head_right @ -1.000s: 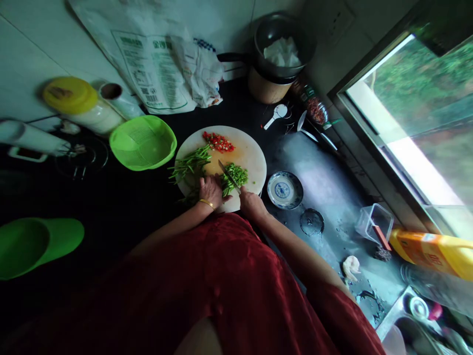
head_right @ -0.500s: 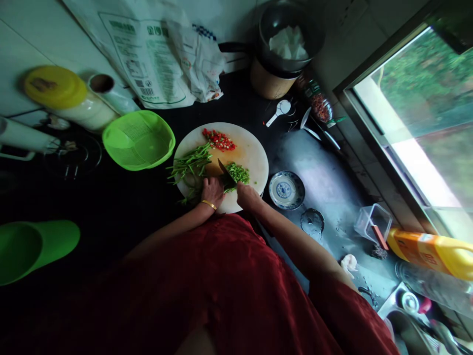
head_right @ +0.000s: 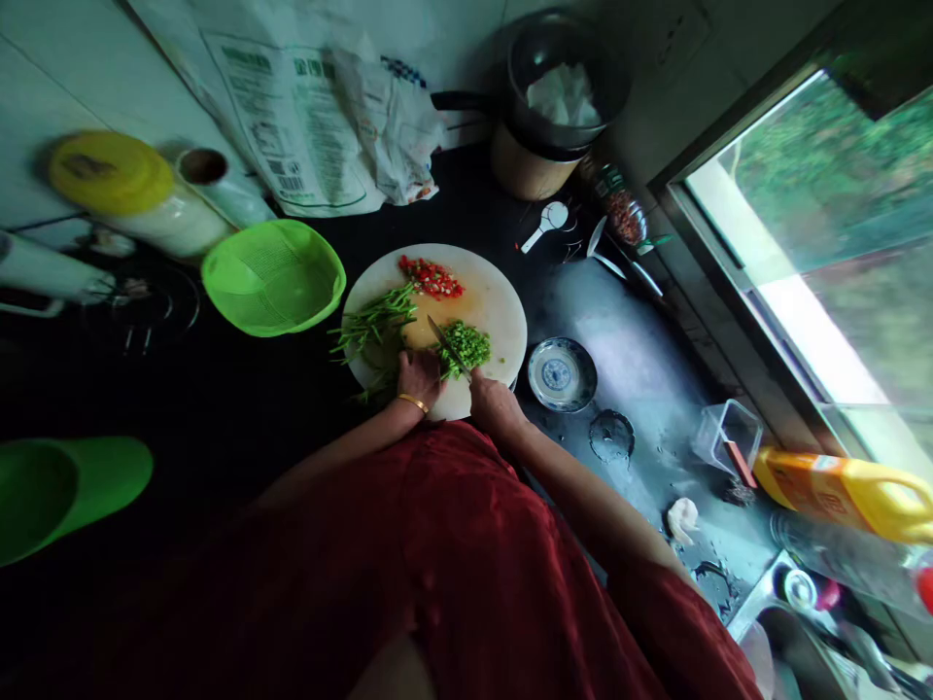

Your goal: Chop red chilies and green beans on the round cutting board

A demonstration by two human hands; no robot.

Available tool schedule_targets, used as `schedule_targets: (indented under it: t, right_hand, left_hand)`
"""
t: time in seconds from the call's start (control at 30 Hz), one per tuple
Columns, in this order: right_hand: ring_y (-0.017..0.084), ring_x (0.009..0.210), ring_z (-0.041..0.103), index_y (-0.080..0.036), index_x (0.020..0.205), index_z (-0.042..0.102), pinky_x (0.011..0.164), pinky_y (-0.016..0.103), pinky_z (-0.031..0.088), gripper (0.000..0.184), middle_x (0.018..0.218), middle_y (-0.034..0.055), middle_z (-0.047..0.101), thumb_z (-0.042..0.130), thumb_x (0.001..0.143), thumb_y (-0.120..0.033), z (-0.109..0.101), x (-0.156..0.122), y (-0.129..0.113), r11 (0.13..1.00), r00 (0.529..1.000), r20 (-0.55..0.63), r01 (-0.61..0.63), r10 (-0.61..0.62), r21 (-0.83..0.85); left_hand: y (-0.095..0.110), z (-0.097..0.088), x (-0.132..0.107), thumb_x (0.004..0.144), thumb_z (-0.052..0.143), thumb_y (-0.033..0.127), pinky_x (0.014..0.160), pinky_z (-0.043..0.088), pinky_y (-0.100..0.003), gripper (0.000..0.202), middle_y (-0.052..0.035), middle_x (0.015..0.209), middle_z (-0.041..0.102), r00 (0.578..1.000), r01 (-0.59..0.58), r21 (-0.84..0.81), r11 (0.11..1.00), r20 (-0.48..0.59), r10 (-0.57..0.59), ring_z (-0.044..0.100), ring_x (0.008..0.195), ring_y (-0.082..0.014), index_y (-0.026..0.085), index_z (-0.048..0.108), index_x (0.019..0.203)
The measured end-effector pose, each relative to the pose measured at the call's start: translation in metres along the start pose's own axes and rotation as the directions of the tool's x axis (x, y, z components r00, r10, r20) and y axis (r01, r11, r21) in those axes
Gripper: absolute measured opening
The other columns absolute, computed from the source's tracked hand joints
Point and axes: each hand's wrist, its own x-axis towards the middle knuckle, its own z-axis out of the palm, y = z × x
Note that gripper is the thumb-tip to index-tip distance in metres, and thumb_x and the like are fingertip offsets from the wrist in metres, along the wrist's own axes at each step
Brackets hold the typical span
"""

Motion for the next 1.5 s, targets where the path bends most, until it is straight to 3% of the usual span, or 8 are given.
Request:
schedule_targets:
  t: [0.3,0.47,0.6,0.73,0.9,1.13,1.27,1.5]
  right_hand:
    - [0.027,0.098,0.064,-0.010,0.118,0.045,0.079,0.033,0.047,0.028,0.102,0.0172,0.066,0.038,0.090,-0.013,-0.003,0.033,-0.007,0.992,0.996,0.074,0.065,-0.057,-0.107]
    - [0.028,0.094,0.066,-0.009,0.123,0.042,0.077,0.035,0.047,0.034,0.098,0.0169,0.066,0.033,0.090,-0.011,0.013,0.039,-0.017,0.999,1.000,0.005,-0.012,0.012,-0.046]
    - [0.028,0.095,0.065,-0.007,0.119,0.044,0.079,0.035,0.046,0.030,0.098,0.0178,0.066,0.032,0.092,-0.013,0.016,0.043,-0.008,0.999,0.999,-0.032,0.034,-0.034,0.010]
    - [0.027,0.095,0.064,-0.007,0.116,0.045,0.079,0.033,0.045,0.027,0.099,0.0178,0.067,0.032,0.094,-0.018,0.006,0.038,0.006,0.998,0.996,-0.081,0.034,-0.029,0.061]
    - [0.025,0.091,0.066,-0.011,0.116,0.044,0.075,0.030,0.044,0.025,0.094,0.0147,0.068,0.032,0.096,-0.020,-0.001,0.012,0.006,0.999,0.995,-0.104,0.010,-0.005,0.046]
    - [0.025,0.088,0.068,-0.013,0.113,0.043,0.071,0.030,0.045,0.022,0.092,0.0130,0.068,0.035,0.095,-0.022,0.002,-0.004,0.000,0.999,0.999,-0.015,-0.028,0.028,0.023]
    - [0.025,0.089,0.067,-0.013,0.112,0.044,0.071,0.030,0.045,0.021,0.092,0.0128,0.067,0.035,0.095,-0.022,0.001,0.004,0.001,1.000,1.000,0.018,-0.014,0.014,-0.003]
    - [0.027,0.097,0.065,-0.011,0.117,0.044,0.078,0.033,0.047,0.028,0.100,0.0169,0.066,0.038,0.089,-0.012,-0.008,0.029,-0.010,0.997,0.994,0.105,0.023,-0.015,-0.077]
  left_hand:
    - [0.001,-0.003,0.005,0.091,0.046,0.030,0.099,0.030,-0.047,0.042,-0.0203,0.121,0.057,0.999,0.017,-0.056,0.998,0.048,-0.014,0.044,0.111,-0.0317,0.006,0.057,0.124]
    - [-0.002,-0.004,0.000,0.092,0.044,0.030,0.103,0.028,-0.045,0.040,-0.0185,0.116,0.059,0.999,-0.008,-0.059,0.998,0.051,0.011,0.044,0.110,-0.0298,0.007,0.061,0.120]
    - [-0.003,-0.005,-0.001,0.091,0.046,0.032,0.105,0.027,-0.044,0.046,-0.0182,0.118,0.057,1.000,-0.004,-0.107,0.994,0.008,0.005,0.044,0.112,-0.0292,0.007,0.054,0.129]
    - [-0.003,-0.014,0.001,0.088,0.051,0.032,0.104,0.027,-0.044,0.063,-0.0211,0.123,0.054,1.000,0.013,-0.139,0.990,0.007,-0.012,0.046,0.112,-0.0299,0.003,0.037,0.143]
    - [-0.008,-0.025,0.000,0.086,0.054,0.049,0.100,0.029,-0.048,0.078,-0.0247,0.126,0.052,0.998,0.050,-0.088,0.995,0.043,-0.046,0.043,0.114,-0.0340,-0.001,0.034,0.142]
    - [-0.011,-0.023,0.000,0.090,0.046,0.051,0.098,0.030,-0.047,0.063,-0.0235,0.121,0.054,0.996,0.010,-0.067,0.998,0.085,-0.004,0.043,0.113,-0.0340,-0.001,0.052,0.125]
    - [-0.010,-0.017,0.002,0.091,0.049,0.038,0.097,0.030,-0.044,0.051,-0.0222,0.122,0.054,0.995,-0.021,-0.101,0.995,0.095,0.031,0.043,0.114,-0.0317,0.001,0.051,0.126]
    - [-0.011,-0.009,0.007,0.091,0.050,0.036,0.097,0.030,-0.043,0.045,-0.0187,0.122,0.056,0.993,-0.027,-0.125,0.992,0.113,0.041,0.043,0.113,-0.0298,0.009,0.055,0.126]
